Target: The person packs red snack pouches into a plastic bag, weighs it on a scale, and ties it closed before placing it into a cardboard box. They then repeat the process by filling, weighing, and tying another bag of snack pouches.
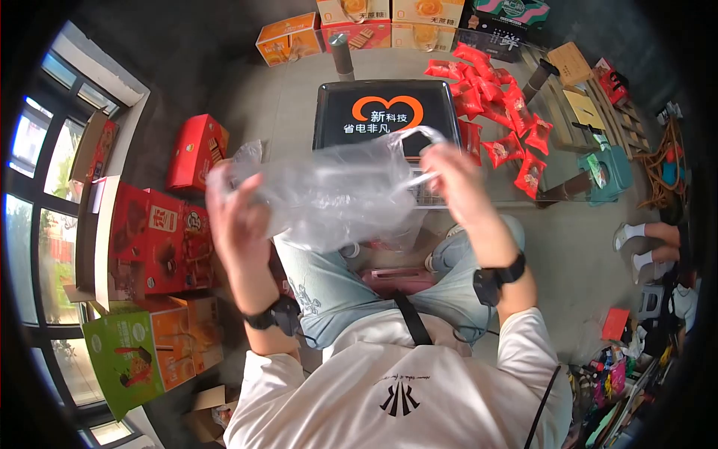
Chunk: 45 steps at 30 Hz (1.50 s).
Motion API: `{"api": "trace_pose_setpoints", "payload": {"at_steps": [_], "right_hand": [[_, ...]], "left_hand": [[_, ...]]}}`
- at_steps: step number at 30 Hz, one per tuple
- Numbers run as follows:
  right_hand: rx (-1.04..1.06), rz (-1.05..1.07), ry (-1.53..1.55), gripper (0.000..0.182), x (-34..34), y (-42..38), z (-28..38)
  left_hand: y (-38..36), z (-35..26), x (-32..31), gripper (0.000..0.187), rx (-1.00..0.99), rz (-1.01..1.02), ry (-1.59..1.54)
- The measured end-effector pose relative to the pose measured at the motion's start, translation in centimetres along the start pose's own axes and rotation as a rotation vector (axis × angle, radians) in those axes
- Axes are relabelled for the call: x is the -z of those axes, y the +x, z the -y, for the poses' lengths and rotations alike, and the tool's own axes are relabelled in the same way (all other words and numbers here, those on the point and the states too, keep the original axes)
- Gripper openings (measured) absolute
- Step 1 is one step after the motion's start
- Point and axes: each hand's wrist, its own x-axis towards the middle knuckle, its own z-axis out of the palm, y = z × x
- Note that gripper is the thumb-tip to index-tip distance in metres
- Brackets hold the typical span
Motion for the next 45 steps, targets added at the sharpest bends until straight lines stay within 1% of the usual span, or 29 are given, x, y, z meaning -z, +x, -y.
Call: {"api": "trace_pose_setpoints", "payload": {"at_steps": [1, 2, 3, 4, 5, 6, 7, 8, 9, 10, 11, 12, 14, 17, 18, 20, 21, 23, 24, 26, 27, 30, 34, 36, 38, 39, 42, 44, 45], "right_hand": [[0.319, -0.081, -0.184, 0.012, -0.1, -1.3, 3.0], [0.679, -0.262, -0.175, 0.008, -2.6, -3.9, 6.2], [1.163, -0.217, -0.660, 0.008, 0.0, -5.0, 7.5], [1.578, -0.128, -0.378, 0.012, -0.6, -4.7, 7.2], [1.599, -0.284, -0.667, 0.009, 0.7, -3.8, 6.0], [1.599, -0.453, -0.954, 0.007, 2.1, -2.5, 4.5], [1.083, -0.334, -1.006, 0.004, 2.2, -1.0, 3.5], [0.640, -0.378, -1.170, 0.007, 2.6, 0.7, 2.1], [0.200, -0.207, -1.156, 0.012, 7.0, 3.3, -2.2], [0.158, 0.000, -1.143, 0.014, 10.5, 4.2, -5.3], [-0.103, 0.020, -0.843, 0.012, 12.1, 5.0, -7.4], [-0.221, -0.055, -0.565, 0.010, 11.9, 4.8, -6.8], [-0.202, -0.071, -0.472, 0.009, 10.9, 3.7, -4.6], [-0.163, -0.003, 0.029, 0.009, 11.2, 3.3, -4.4], [-0.125, 0.000, 0.085, 0.011, 11.2, 3.1, -3.8], [-0.096, -0.057, 0.198, 0.015, 12.2, 3.1, -3.3], [-0.098, -0.069, 0.194, 0.015, 13.7, 3.9, -4.6], [0.053, -0.567, -0.394, 0.024, 17.6, 6.5, -9.4], [0.050, -0.573, -0.395, 0.024, 18.5, 7.3, -10.2], [0.210, -0.721, -1.001, 0.036, 19.5, 8.4, -11.1], [0.173, -0.689, -1.045, 0.043, 18.5, 8.3, -10.0], [0.108, -0.547, -1.235, 0.042, 20.4, 11.0, -13.4], [0.158, -0.446, -1.215, 0.052, 21.8, 13.6, -17.1], [0.067, -0.552, -1.164, 0.056, 20.1, 12.9, -16.6], [0.337, -0.445, -1.243, 0.058, 25.1, 15.5, -21.8], [0.330, -0.445, -1.244, 0.058, 24.7, 14.7, -21.9], [0.284, -0.654, -1.106, 0.066, 21.1, 10.7, -20.0], [0.241, -0.860, -0.809, 0.070, 18.8, 7.5, -18.7], [0.312, -0.892, -0.501, 0.067, 18.9, 6.5, -19.7]], "left_hand": [[-1.1, -2.0, 0.6, 0.038, -0.177, 0.047, -0.032], [-2.1, -2.5, 4.1, 0.035, -0.328, 0.301, -0.125], [-2.3, -3.1, 2.1, 0.037, -0.541, 0.465, -0.144], [-2.1, -3.6, -0.3, 0.041, -0.765, 0.627, -0.160], [-1.4, -2.6, -0.4, 0.041, -0.783, 0.620, -0.164], [-0.3, -0.4, 0.1, 0.031, -0.815, 0.450, 0.345], [1.1, 2.2, 0.7, 0.023, -0.809, 0.248, 0.844], [2.7, 4.7, 1.0, 0.019, -0.762, 0.014, 1.327], [4.7, 7.0, 0.8, 0.013, 0.018, 0.049, 0.743], [6.0, 10.3, 2.9, 0.014, 0.088, -0.007, 0.645], [6.3, 11.1, 2.9, 0.017, 0.154, -0.104, 0.560], [6.8, 11.0, 2.2, 0.017, 0.132, -0.098, 0.547], [6.5, 10.8, 0.9, 0.019, 0.291, -0.074, 0.472], [6.5, 10.8, -1.3, 0.020, 0.195, 0.100, 0.460], [6.5, 10.6, -2.4, 0.020, 0.130, 0.207, 0.450], [5.8, 10.2, -3.8, 0.021, 0.149, 0.227, 0.424], [5.4, 10.2, -4.1, 0.021, 0.132, 0.232, 0.456], [4.3, 9.8, -4.8, 0.020, 0.111, 0.227, 0.521], [4.0, 10.1, -5.0, 0.020, 0.115, 0.232, 0.520], [3.2, 10.9, -5.3, 0.014, -0.226, 0.232, 0.717], [3.0, 9.9, -5.8, 0.009, -0.320, 0.301, 0.857], [2.1, 8.7, -6.9, 0.006, -0.463, 0.387, 0.917], [1.6, 7.8, -7.4, 0.007, -0.474, 0.472, 0.968], [1.8, 7.4, -7.4, 0.007, -0.481, 0.473, 0.947], [2.0, 7.1, -7.5, 0.008, -0.454, 0.450, 0.885], [2.2, 7.3, -7.0, 0.009, -0.427, 0.451, 0.892], [2.8, 8.1, -7.1, 0.010, -0.454, 0.370, 0.784], [3.4, 8.4, -7.5, 0.013, -0.481, 0.382, 0.765], [3.4, 8.4, -8.0, 0.013, -0.449, 0.368, 0.743]]}}
